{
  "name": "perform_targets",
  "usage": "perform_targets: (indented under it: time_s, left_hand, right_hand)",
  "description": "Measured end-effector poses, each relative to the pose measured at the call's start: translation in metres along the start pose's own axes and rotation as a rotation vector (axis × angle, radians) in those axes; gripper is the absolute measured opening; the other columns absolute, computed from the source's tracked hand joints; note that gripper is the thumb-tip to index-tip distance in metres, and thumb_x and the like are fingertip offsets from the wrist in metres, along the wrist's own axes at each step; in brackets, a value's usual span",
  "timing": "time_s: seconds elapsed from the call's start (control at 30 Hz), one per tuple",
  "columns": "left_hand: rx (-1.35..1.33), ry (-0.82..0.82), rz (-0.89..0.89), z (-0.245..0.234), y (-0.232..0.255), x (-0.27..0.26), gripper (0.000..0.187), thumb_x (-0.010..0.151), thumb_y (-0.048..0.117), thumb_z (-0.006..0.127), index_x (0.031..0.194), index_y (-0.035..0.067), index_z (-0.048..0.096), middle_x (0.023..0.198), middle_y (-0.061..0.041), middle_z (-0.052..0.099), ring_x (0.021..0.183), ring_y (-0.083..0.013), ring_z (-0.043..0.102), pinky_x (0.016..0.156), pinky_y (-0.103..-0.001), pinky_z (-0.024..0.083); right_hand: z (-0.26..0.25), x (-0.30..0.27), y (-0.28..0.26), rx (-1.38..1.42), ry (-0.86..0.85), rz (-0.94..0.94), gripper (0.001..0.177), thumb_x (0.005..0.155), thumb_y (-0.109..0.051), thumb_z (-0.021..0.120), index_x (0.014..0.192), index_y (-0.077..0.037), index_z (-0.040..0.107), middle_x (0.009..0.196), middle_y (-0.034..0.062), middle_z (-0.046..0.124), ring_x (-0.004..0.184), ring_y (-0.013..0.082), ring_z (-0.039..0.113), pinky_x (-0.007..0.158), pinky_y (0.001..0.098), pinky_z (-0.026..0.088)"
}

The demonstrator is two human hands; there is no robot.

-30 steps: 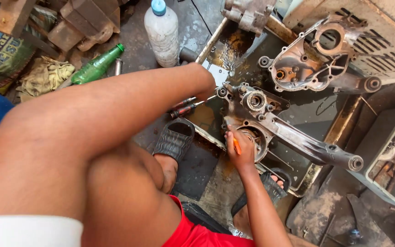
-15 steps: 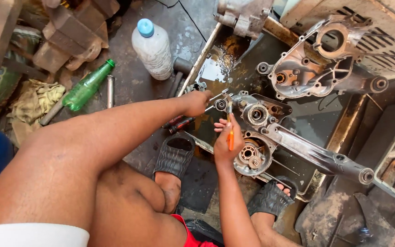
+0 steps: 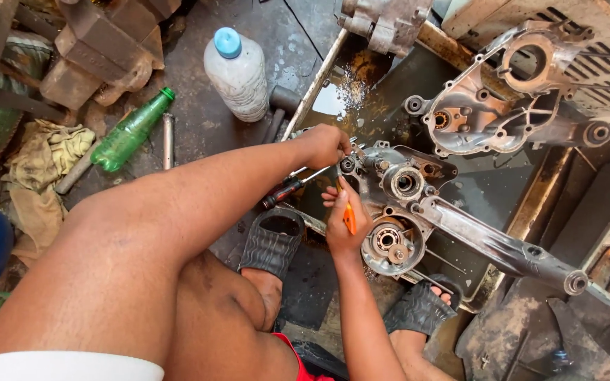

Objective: The person pours liquid from a plastic bottle onto a disassembled engine crankcase and uses a toothbrush to scrub the internal surfaces and crevices. The person continues to scrub various parts of the engine casing while seated on the floor.

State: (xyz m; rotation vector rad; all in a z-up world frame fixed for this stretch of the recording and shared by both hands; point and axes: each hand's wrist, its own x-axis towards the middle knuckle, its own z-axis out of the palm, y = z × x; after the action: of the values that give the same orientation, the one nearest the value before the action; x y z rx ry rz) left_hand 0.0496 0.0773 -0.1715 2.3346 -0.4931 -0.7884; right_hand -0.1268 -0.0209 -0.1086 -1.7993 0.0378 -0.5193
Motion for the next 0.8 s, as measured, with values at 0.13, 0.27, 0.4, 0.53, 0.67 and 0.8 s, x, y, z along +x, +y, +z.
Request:
perform_targets:
  time_s: [0.13, 0.27, 0.4, 0.53, 0.67, 0.8]
  left_hand:
    - [-0.029, -0.002, 0.012, -0.014, 0.014, -0.022, 0.019, 0.086, 0.035, 0.071, 0.103, 0.030, 0.077, 0.099, 0.003, 0.079, 0.107, -0.0267, 0.073, 0.092, -0.042, 0.061]
    - [0.218, 0.082, 0.345, -0.032, 0.026, -0.056, 0.030, 0.086, 0.020, 0.070, 0.116, 0.018, 0.073, 0.112, -0.010, 0.074, 0.102, -0.0385, 0.073, 0.084, -0.050, 0.063]
    - [0.475, 0.138, 0.562, -0.032, 0.037, -0.085, 0.038, 0.085, 0.016, 0.074, 0.123, 0.013, 0.066, 0.128, -0.013, 0.059, 0.099, -0.0368, 0.072, 0.079, -0.050, 0.064]
    - [0.530, 0.079, 0.534, -0.017, 0.018, -0.065, 0.043, 0.087, 0.016, 0.072, 0.130, 0.017, 0.066, 0.131, -0.012, 0.058, 0.105, -0.0345, 0.072, 0.083, -0.048, 0.064]
    - [0.563, 0.142, 0.561, 0.002, -0.010, -0.034, 0.027, 0.085, 0.022, 0.068, 0.111, 0.022, 0.074, 0.117, -0.002, 0.068, 0.097, -0.0267, 0.074, 0.076, -0.044, 0.063]
    - [0.614, 0.202, 0.616, -0.002, -0.017, -0.042, 0.012, 0.080, 0.027, 0.068, 0.085, 0.021, 0.076, 0.092, 0.000, 0.073, 0.081, -0.0271, 0.074, 0.064, -0.043, 0.063]
  right_hand:
    - [0.000, -0.017, -0.001, -0.008, 0.086, -0.041, 0.030, 0.105, -0.001, 0.048, 0.123, 0.013, 0.067, 0.094, 0.0318, 0.073, 0.073, 0.0347, 0.077, 0.057, 0.0348, 0.067]
    - [-0.015, -0.027, 0.010, -0.070, 0.171, -0.034, 0.033, 0.107, -0.003, 0.045, 0.129, 0.015, 0.062, 0.099, 0.0310, 0.072, 0.078, 0.0345, 0.076, 0.063, 0.0359, 0.066]
    - [-0.018, -0.029, -0.008, -0.156, 0.132, 0.015, 0.033, 0.106, -0.006, 0.051, 0.131, 0.011, 0.064, 0.097, 0.0282, 0.074, 0.078, 0.0312, 0.077, 0.062, 0.0354, 0.063]
    - [-0.021, -0.024, -0.001, -0.087, 0.077, 0.011, 0.031, 0.106, -0.004, 0.050, 0.129, 0.010, 0.066, 0.093, 0.0280, 0.075, 0.073, 0.0326, 0.077, 0.059, 0.0352, 0.063]
    - [-0.013, -0.020, -0.001, -0.071, 0.062, 0.010, 0.032, 0.106, -0.004, 0.050, 0.131, 0.010, 0.065, 0.098, 0.0296, 0.074, 0.078, 0.0325, 0.077, 0.061, 0.0342, 0.064]
    - [-0.014, -0.026, 0.002, -0.050, 0.083, 0.013, 0.033, 0.107, -0.002, 0.046, 0.131, 0.011, 0.063, 0.099, 0.0301, 0.074, 0.080, 0.0336, 0.077, 0.064, 0.0353, 0.065]
